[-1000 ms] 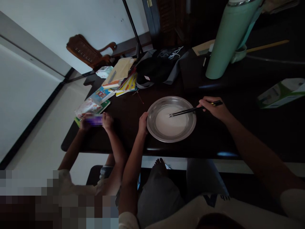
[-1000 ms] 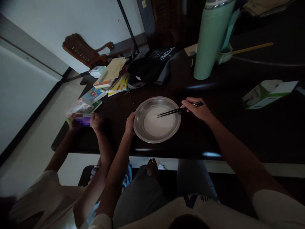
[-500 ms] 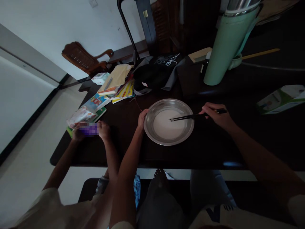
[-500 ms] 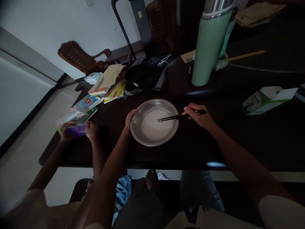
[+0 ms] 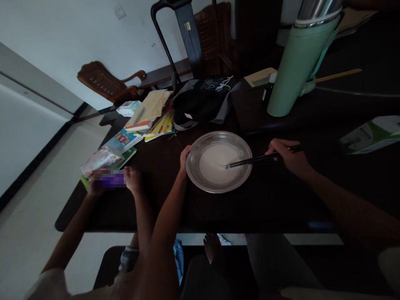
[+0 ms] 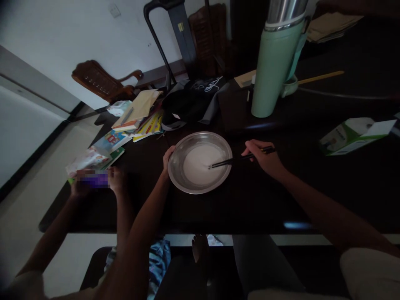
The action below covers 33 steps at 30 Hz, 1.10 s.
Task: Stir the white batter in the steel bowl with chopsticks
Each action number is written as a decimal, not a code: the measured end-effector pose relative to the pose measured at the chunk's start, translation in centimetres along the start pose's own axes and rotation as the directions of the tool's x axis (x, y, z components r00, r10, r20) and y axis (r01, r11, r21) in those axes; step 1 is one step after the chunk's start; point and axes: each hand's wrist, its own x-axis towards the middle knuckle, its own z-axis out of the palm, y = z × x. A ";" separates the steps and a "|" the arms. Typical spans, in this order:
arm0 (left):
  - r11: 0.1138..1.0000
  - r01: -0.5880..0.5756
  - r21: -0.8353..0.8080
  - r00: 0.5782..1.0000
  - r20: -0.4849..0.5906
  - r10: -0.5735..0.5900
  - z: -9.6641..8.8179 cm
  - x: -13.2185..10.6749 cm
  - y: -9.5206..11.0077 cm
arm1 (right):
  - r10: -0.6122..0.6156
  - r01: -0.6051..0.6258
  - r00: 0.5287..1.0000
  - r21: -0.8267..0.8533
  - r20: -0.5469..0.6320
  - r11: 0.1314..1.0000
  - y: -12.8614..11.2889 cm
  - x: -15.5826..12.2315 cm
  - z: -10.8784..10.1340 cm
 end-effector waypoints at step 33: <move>0.990 0.133 -0.043 0.985 0.117 -0.128 -2.0 3.4 0.7 | -0.132 0.104 0.965 0.130 0.226 0.986 1.7 5.4 1.9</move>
